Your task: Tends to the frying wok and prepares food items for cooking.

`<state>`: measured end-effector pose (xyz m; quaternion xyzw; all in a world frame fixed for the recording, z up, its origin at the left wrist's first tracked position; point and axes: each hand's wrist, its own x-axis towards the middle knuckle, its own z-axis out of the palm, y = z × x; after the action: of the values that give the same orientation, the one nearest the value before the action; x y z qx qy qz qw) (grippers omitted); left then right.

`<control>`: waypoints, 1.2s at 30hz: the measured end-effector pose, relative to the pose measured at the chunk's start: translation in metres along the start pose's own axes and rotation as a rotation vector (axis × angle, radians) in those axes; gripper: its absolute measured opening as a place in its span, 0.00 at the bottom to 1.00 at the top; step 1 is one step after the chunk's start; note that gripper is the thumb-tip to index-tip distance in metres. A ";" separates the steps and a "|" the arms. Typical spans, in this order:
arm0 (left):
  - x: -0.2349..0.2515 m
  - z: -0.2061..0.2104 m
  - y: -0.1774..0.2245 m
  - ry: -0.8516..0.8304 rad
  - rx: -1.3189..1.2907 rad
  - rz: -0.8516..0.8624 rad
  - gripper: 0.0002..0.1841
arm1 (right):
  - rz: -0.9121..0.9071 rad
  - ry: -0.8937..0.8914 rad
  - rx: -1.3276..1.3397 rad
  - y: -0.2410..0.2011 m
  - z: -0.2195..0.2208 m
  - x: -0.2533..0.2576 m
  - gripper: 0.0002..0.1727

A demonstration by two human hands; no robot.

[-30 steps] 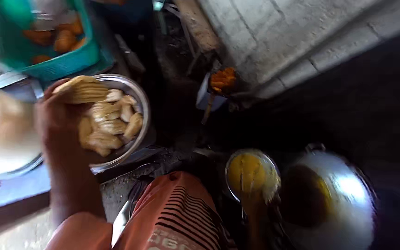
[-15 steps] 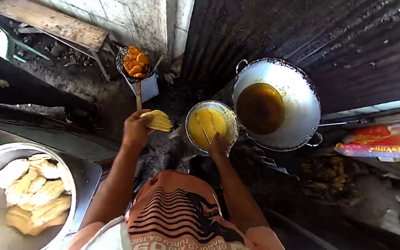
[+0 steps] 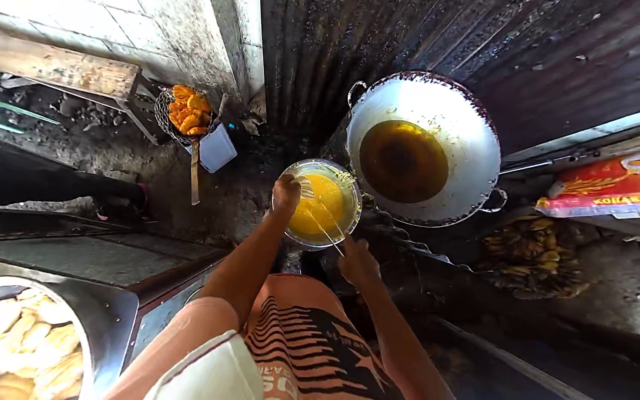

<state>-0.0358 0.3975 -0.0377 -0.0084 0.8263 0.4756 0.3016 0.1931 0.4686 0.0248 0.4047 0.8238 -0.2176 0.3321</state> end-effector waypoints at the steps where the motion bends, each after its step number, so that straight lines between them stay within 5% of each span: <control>1: 0.000 -0.001 -0.002 0.006 0.144 0.012 0.17 | 0.014 -0.019 -0.031 0.006 -0.004 -0.006 0.42; 5: -0.010 -0.019 -0.025 0.108 0.394 0.062 0.25 | -0.021 -0.038 -0.166 0.005 -0.010 -0.015 0.44; 10: -0.019 -0.032 -0.070 -0.067 0.290 -0.077 0.29 | -0.121 0.060 -0.323 -0.047 0.003 0.017 0.44; 16: -0.026 -0.028 -0.083 -0.024 0.270 -0.122 0.31 | -0.138 0.119 -0.260 -0.075 0.007 0.070 0.43; 20: -0.025 -0.029 -0.084 -0.035 0.261 -0.132 0.31 | -0.216 -0.012 0.052 -0.050 -0.001 0.064 0.36; 25: -0.025 -0.029 -0.082 -0.037 0.261 -0.148 0.32 | -0.075 -0.274 1.024 -0.025 0.007 0.074 0.26; 28: -0.025 -0.029 -0.080 -0.038 0.262 -0.167 0.32 | 0.027 -0.336 1.321 -0.024 0.012 0.093 0.21; 32: -0.027 -0.029 -0.076 -0.042 0.275 -0.181 0.32 | -0.079 -0.296 1.313 -0.021 0.022 0.104 0.27; 36: -0.026 -0.030 -0.077 -0.056 0.249 -0.214 0.32 | -0.189 -0.208 1.014 -0.010 0.017 0.096 0.29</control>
<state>-0.0067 0.3244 -0.0736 -0.0459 0.8645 0.3348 0.3722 0.1475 0.5023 -0.0551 0.4149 0.6105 -0.6569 0.1538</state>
